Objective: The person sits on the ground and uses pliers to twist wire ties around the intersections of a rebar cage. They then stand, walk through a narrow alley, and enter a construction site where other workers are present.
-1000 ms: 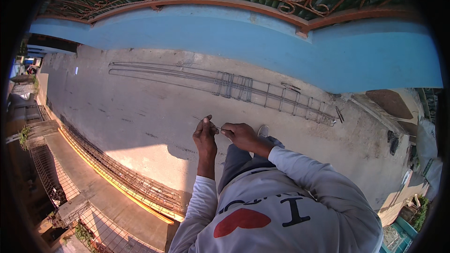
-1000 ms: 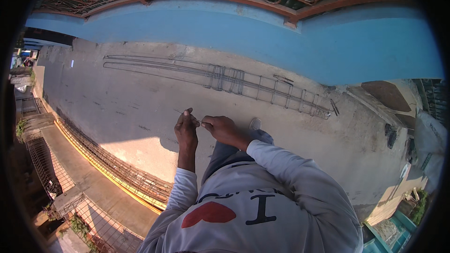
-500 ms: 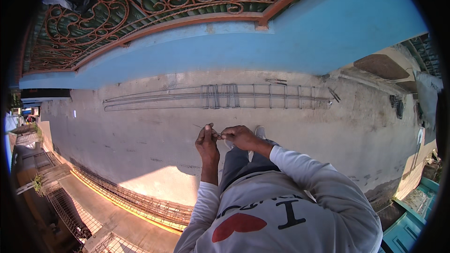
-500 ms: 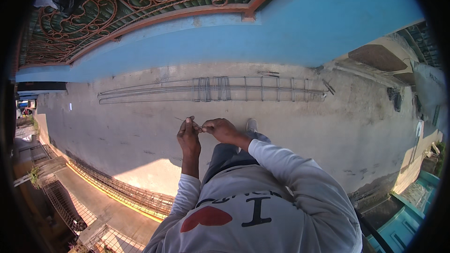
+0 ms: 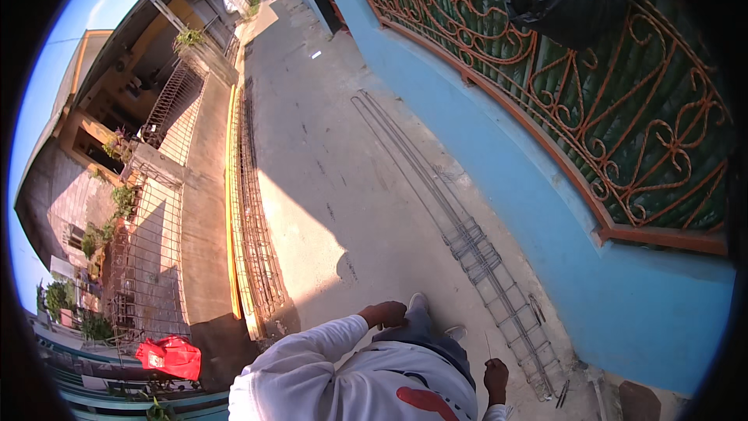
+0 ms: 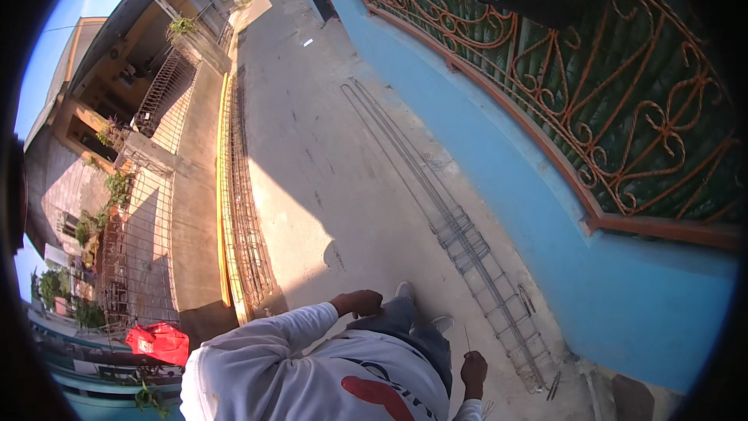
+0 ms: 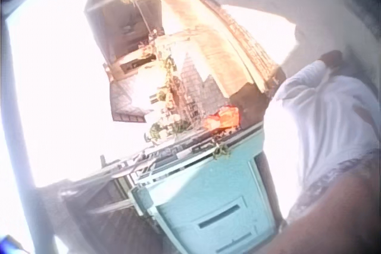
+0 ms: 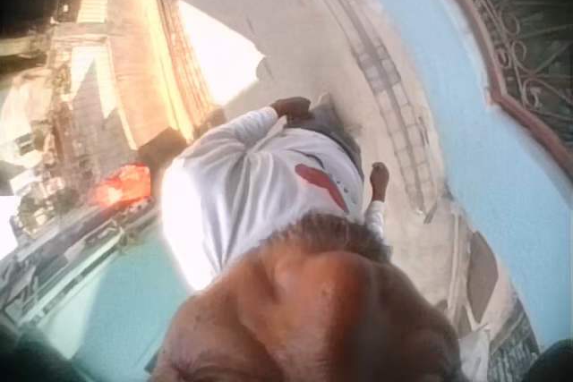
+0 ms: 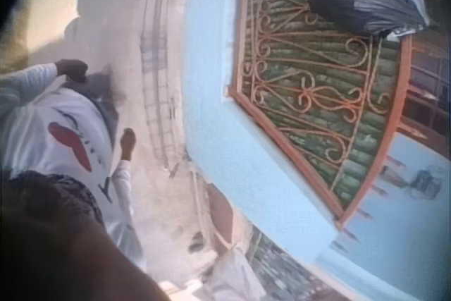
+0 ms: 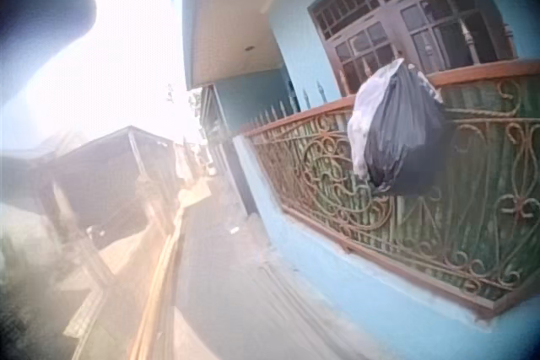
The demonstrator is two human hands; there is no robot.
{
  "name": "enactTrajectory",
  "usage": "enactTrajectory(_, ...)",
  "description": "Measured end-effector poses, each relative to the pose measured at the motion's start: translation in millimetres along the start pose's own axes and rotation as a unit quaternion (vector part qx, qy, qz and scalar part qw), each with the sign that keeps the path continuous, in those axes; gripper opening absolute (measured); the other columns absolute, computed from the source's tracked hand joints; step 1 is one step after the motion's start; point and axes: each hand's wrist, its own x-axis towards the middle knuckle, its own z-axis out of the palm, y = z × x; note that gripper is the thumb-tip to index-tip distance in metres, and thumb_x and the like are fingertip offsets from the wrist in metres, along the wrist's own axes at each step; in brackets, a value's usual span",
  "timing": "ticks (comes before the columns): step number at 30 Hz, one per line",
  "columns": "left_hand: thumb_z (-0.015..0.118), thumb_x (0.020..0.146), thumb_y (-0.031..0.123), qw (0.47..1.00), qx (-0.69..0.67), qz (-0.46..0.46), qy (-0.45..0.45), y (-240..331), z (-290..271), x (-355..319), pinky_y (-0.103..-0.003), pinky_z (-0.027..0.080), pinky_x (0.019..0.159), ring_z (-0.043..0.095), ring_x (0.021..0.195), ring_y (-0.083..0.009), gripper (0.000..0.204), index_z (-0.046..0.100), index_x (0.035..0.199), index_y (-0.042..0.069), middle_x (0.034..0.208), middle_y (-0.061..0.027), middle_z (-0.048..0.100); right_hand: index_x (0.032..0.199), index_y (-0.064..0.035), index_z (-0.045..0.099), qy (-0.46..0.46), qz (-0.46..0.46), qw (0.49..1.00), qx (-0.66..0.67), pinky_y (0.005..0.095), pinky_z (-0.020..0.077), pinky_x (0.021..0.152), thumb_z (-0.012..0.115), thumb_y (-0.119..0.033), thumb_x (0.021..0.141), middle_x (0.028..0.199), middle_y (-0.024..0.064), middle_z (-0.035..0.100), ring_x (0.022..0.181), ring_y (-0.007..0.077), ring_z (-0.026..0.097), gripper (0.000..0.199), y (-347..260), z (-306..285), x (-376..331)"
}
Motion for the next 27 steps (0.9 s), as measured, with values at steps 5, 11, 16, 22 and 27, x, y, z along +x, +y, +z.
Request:
enactTrajectory(5,0.058,0.091,0.042,0.988,-0.010,0.097,0.124,-21,64,12,-0.049,0.049,0.090,0.064,0.102,-0.0399,0.048,0.067,0.106,-0.003,0.110,-0.0228,0.067,0.087,-0.0041,0.073,-0.098,-0.312,0.923,-0.202,0.0409,0.0531,0.065,0.059,-0.007,0.079,0.077,0.0161,0.068,0.069,0.0294,0.067,0.017,79,24,1)
enactTrajectory(11,0.060,0.088,0.036,0.981,-0.018,0.117,0.154,-19,83,27,-0.047,0.051,0.085,0.066,0.095,-0.0403,0.042,0.069,0.100,-0.003,0.103,-0.0213,0.069,0.094,-0.0028,0.071,-0.107,-0.094,0.989,0.030,0.0366,0.0493,0.055,0.057,-0.011,0.086,0.068,0.0130,0.065,0.058,0.0228,0.063,0.018,7,-17,0)
enactTrajectory(16,0.059,0.083,0.029,0.940,0.083,0.308,0.118,-32,65,37,-0.045,0.048,0.070,0.064,0.070,-0.0392,0.034,0.071,0.085,-0.003,0.088,-0.0251,0.068,0.098,-0.0035,0.065,-0.080,0.097,0.984,0.127,0.0328,0.0411,0.043,0.057,-0.015,0.091,0.059,0.0093,0.060,0.045,0.0153,0.053,0.015,5,-21,48)
enactTrajectory(22,0.057,0.083,0.030,0.938,0.037,0.335,0.077,-22,35,21,-0.045,0.048,0.072,0.064,0.077,-0.0400,0.035,0.071,0.085,-0.001,0.090,-0.0252,0.067,0.101,-0.0061,0.066,-0.013,0.077,0.983,0.163,0.0284,0.0391,0.043,0.056,-0.014,0.094,0.061,0.0055,0.057,0.047,0.0114,0.050,0.015,-56,-51,59)
enactTrajectory(27,0.053,0.089,0.033,0.929,0.087,0.345,0.099,-35,12,50,-0.047,0.050,0.078,0.065,0.085,-0.0409,0.037,0.071,0.088,0.000,0.092,-0.0238,0.068,0.101,-0.0067,0.066,0.014,0.058,0.990,0.127,0.0337,0.0460,0.050,0.057,-0.016,0.093,0.065,0.0104,0.063,0.050,0.0165,0.057,0.015,-64,-23,56)
